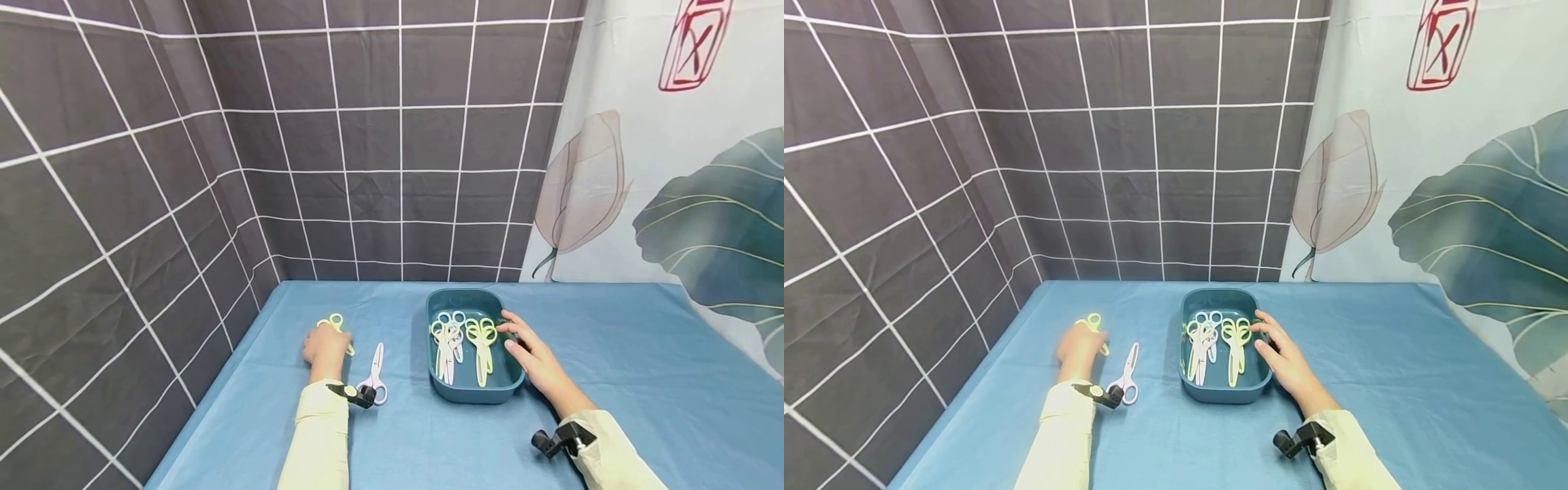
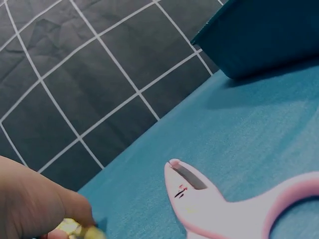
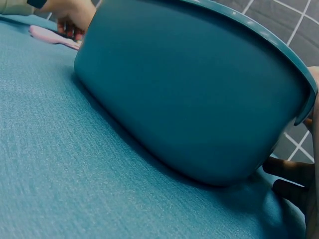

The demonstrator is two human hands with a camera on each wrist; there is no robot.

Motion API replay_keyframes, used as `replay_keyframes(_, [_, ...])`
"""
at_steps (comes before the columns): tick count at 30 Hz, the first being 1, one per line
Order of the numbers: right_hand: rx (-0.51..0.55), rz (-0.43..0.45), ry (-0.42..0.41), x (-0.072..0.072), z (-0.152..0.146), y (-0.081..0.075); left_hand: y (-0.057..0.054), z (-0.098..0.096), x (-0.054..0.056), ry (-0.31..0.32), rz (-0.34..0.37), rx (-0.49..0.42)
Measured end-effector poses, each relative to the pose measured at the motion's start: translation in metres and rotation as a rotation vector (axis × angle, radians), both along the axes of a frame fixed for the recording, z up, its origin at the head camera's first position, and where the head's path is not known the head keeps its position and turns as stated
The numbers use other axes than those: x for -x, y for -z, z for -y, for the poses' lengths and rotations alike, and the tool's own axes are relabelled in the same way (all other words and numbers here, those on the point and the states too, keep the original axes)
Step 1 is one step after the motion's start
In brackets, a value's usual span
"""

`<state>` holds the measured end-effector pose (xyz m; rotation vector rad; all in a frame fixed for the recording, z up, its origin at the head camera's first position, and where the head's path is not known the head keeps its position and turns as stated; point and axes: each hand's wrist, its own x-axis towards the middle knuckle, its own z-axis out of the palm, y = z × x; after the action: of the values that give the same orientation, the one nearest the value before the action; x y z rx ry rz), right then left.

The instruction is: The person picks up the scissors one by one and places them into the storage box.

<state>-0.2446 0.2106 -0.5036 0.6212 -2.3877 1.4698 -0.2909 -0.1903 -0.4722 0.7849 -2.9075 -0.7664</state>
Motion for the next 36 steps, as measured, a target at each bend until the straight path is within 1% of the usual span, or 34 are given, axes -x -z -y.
replay_keyframes(5, [0.007,-0.010,-0.006,0.000,0.001,0.000,-0.004,0.003,-0.001,0.026,0.001,-0.013])
replay_keyframes(9, [0.000,-0.019,0.000,0.001,0.000,0.001,-0.010,0.005,-0.003,0.051,-0.013,-0.020])
replay_keyframes(14, [-0.003,-0.024,0.002,0.001,0.000,0.001,-0.022,0.003,-0.001,0.084,-0.006,-0.032])
replay_keyframes(17, [0.004,-0.016,-0.006,0.001,0.000,0.000,-0.030,0.001,-0.002,0.107,-0.015,-0.040])
replay_keyframes(20, [0.007,-0.015,-0.012,0.001,0.000,0.001,-0.039,-0.001,-0.005,0.148,-0.063,-0.049])
replay_keyframes(22, [0.007,-0.015,-0.015,0.001,0.000,0.001,-0.045,-0.004,-0.008,0.191,-0.109,-0.070])
replay_keyframes(25, [0.012,-0.020,-0.017,0.001,0.000,0.001,-0.053,-0.008,-0.012,0.260,-0.183,-0.125])
replay_keyframes(27, [0.015,-0.019,-0.018,0.001,0.000,0.001,-0.056,-0.011,-0.013,0.291,-0.215,-0.181])
replay_keyframes(30, [0.018,-0.021,-0.020,0.001,0.000,0.001,-0.060,-0.015,-0.013,0.312,-0.263,-0.245])
replay_keyframes(36, [0.016,-0.037,-0.022,0.002,0.000,0.002,-0.070,-0.019,-0.014,0.325,-0.360,-0.344])
